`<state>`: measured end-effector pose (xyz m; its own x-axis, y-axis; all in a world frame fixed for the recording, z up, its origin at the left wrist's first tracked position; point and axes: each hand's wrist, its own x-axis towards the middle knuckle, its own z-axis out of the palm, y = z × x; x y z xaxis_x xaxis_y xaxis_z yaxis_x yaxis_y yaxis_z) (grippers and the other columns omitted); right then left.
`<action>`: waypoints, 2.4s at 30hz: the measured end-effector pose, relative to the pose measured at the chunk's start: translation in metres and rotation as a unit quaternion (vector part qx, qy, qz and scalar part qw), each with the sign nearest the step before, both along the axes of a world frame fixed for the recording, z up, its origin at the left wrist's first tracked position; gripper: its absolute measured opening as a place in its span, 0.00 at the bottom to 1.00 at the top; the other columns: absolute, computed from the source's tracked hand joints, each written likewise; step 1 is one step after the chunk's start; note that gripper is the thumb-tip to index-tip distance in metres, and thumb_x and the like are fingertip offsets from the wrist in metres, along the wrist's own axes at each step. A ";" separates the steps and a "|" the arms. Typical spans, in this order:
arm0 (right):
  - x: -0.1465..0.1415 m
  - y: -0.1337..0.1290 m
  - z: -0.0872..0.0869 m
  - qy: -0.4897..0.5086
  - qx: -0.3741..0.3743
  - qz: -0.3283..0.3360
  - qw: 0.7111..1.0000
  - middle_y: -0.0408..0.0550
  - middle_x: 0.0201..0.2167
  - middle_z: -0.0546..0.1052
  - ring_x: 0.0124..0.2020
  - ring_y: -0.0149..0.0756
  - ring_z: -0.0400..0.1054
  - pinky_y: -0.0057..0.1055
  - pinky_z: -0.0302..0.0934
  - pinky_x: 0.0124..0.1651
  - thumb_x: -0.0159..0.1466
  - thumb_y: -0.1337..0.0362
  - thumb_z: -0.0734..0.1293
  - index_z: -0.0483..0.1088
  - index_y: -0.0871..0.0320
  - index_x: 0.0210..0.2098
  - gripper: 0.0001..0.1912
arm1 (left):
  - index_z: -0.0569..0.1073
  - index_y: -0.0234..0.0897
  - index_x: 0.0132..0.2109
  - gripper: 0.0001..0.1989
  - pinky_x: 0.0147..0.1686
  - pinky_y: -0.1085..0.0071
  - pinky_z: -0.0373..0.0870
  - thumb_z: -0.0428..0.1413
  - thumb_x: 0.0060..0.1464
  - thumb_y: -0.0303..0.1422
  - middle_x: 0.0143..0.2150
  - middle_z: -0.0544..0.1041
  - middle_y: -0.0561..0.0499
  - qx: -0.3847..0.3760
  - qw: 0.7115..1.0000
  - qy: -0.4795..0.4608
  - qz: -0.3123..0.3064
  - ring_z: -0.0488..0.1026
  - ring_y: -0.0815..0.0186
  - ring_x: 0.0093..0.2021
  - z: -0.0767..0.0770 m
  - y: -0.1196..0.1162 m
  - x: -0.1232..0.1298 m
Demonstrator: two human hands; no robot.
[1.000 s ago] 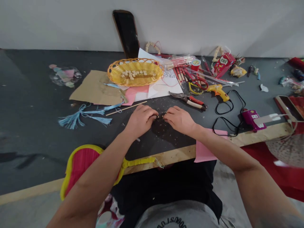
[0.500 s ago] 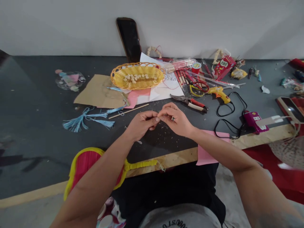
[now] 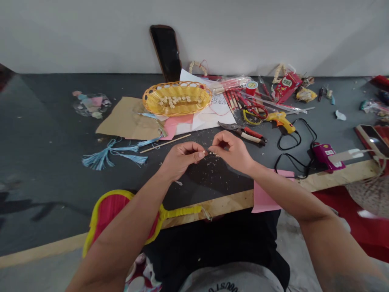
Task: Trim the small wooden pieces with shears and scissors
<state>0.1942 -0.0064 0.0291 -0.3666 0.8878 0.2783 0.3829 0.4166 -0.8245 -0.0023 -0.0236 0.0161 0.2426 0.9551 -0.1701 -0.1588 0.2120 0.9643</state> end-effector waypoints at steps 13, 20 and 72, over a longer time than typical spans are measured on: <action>0.125 0.112 0.003 -0.481 0.123 -0.149 0.855 0.62 0.50 0.74 0.54 0.52 0.64 0.51 0.56 0.58 0.66 0.68 0.61 0.69 0.64 0.54 0.18 | 0.79 0.36 0.30 0.11 0.33 0.73 0.67 0.70 0.39 0.36 0.30 0.78 0.51 0.035 0.999 0.030 0.027 0.70 0.71 0.30 -0.003 0.002 -0.005; 0.133 0.134 -0.006 -0.549 0.101 -0.128 0.820 0.65 0.47 0.77 0.50 0.52 0.69 0.49 0.58 0.55 0.64 0.66 0.62 0.70 0.65 0.50 0.17 | 0.80 0.36 0.30 0.13 0.32 0.71 0.68 0.71 0.38 0.38 0.30 0.79 0.50 0.031 0.998 0.038 0.043 0.69 0.71 0.28 -0.001 0.004 -0.005; 0.024 -0.020 -0.018 -0.232 0.229 0.074 0.943 0.53 0.40 0.78 0.42 0.40 0.73 0.35 0.70 0.46 0.67 0.58 0.67 0.69 0.62 0.58 0.23 | 0.78 0.36 0.28 0.02 0.37 0.70 0.70 0.62 0.46 0.30 0.32 0.79 0.49 0.114 0.969 0.209 0.062 0.75 0.65 0.34 0.004 -0.001 -0.006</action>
